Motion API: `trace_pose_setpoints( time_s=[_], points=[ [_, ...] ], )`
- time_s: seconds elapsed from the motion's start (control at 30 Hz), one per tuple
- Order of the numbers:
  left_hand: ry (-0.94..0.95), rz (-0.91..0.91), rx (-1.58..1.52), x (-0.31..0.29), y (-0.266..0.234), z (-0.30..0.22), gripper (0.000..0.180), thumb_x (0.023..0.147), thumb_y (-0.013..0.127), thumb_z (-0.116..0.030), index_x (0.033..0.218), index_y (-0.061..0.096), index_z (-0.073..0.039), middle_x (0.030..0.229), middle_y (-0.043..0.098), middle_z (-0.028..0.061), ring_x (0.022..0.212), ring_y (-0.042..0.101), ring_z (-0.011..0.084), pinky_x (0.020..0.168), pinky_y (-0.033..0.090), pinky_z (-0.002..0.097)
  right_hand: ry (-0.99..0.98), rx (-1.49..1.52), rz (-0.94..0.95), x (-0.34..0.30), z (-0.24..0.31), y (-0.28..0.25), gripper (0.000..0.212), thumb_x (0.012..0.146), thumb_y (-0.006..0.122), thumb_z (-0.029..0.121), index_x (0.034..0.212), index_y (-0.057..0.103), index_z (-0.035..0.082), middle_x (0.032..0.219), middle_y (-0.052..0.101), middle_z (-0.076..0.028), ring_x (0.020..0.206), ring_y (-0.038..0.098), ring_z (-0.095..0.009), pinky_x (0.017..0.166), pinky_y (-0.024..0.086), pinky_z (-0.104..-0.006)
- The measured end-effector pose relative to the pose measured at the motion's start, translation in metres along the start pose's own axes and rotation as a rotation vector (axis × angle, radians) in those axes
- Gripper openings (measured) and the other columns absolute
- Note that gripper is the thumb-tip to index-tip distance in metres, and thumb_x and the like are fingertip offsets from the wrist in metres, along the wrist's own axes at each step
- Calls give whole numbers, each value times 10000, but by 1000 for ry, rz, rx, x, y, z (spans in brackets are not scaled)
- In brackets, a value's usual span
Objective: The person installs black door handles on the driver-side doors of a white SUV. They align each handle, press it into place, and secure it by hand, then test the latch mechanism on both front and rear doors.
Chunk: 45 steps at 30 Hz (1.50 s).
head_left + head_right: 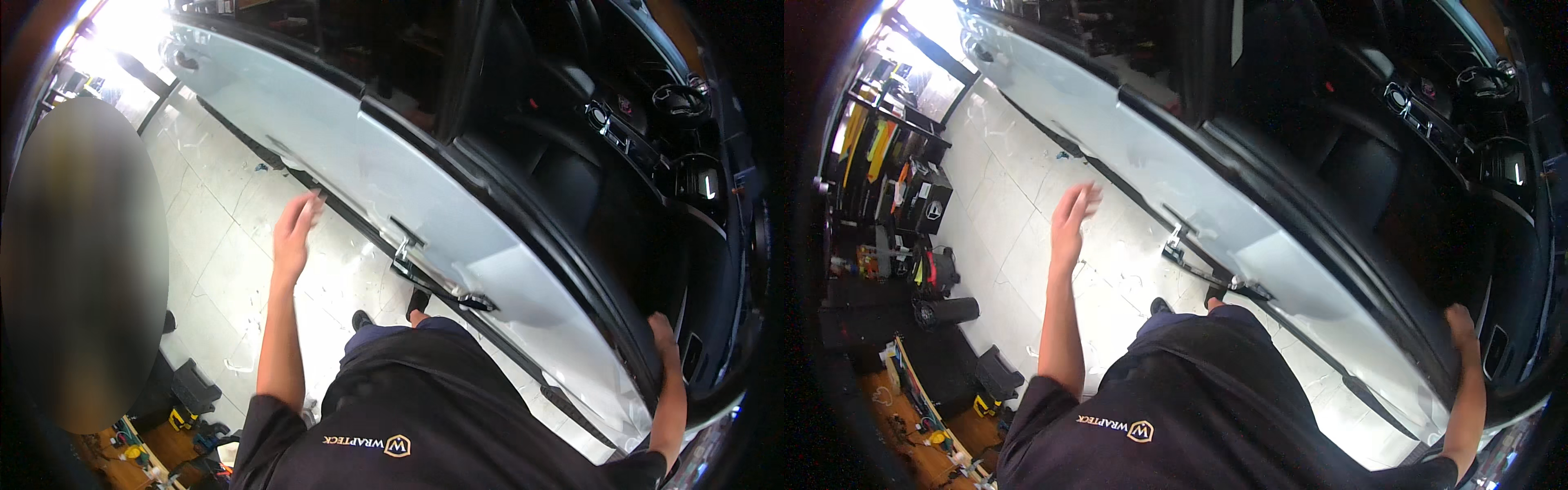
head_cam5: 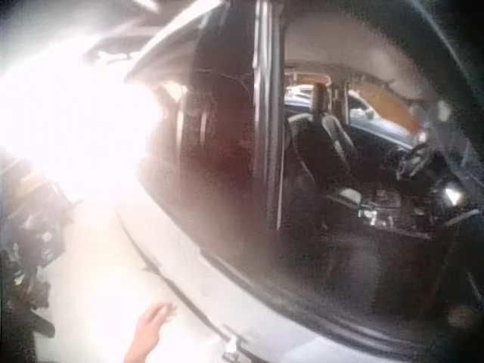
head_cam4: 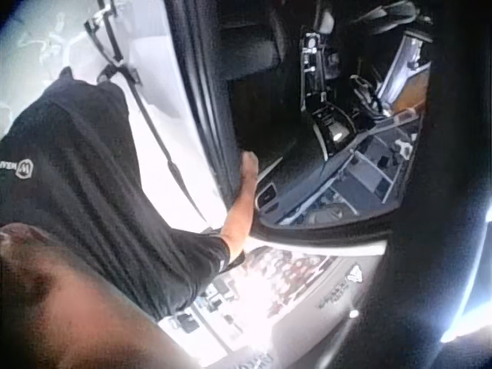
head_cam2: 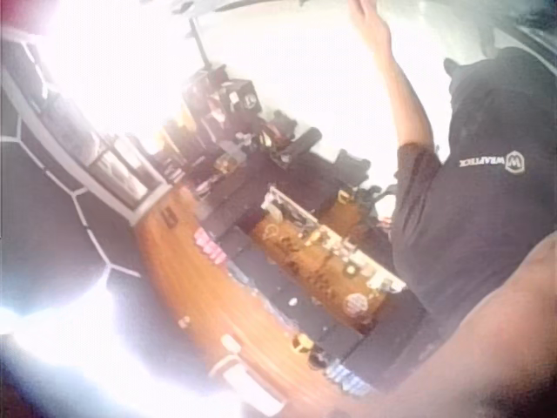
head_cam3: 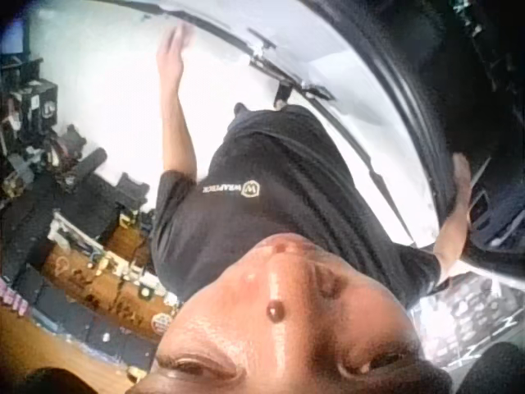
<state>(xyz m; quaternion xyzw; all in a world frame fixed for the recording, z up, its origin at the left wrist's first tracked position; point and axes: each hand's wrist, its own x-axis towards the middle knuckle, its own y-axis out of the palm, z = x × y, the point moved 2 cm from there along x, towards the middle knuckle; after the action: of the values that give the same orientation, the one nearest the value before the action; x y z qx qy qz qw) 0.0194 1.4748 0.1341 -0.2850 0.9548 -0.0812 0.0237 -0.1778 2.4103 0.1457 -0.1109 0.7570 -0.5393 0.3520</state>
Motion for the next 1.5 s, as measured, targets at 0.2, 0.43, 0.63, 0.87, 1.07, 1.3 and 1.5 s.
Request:
trace_pose_setpoints(
  time_s=[0.2,0.43,0.63,0.87,1.07,1.3,1.5],
  points=[
    [158,74,-98,22,73,-30,397,1070,557,-372,1224,619,-11,977,650,46,927,575,147,863,466,284,-8,154,25,19,-44,4,290,1007,467,125,1230,623,25,1276,622,-240,1249,558,-427,1099,427,-493],
    [189,-62,151,-23,45,-37,451,1039,595,-415,912,544,16,733,530,103,709,455,184,673,441,356,503,-84,350,22,-7,-56,354,933,558,120,1259,633,6,1302,644,-259,1257,601,-404,1056,488,-471],
    [234,-58,188,-113,-34,-37,476,1030,606,-402,847,473,17,677,433,117,661,378,205,624,407,381,477,221,-830,-45,209,-257,394,905,564,36,1294,629,15,1176,708,-234,1077,698,-378,934,538,-426],
    [188,-3,86,-228,-110,-8,498,1057,579,-412,822,513,22,653,405,86,642,359,162,591,396,362,-85,626,-904,-22,583,-308,322,976,666,237,1194,703,4,1161,727,-174,1094,693,-301,976,498,-363],
    [220,43,168,-318,-156,-14,466,1044,609,-404,866,593,27,654,487,82,646,410,161,602,425,354,50,336,-1093,-46,668,-267,385,1032,549,375,1235,694,83,1214,710,-124,1181,634,-317,1044,428,-434],
    [523,-121,212,-363,-188,-61,289,1011,690,-289,1039,625,-9,833,648,19,748,580,94,670,493,279,-1,413,-1135,-93,701,-251,389,1029,541,407,1165,731,96,1177,726,-97,1119,658,-305,1014,452,-423],
    [418,145,-80,-434,-224,-61,284,982,729,-204,837,564,-24,692,565,-9,637,536,74,587,500,252,-17,411,-1191,-151,728,-226,334,1014,575,411,1131,741,146,1102,732,-32,1040,672,-265,983,465,-392]
  ],
)
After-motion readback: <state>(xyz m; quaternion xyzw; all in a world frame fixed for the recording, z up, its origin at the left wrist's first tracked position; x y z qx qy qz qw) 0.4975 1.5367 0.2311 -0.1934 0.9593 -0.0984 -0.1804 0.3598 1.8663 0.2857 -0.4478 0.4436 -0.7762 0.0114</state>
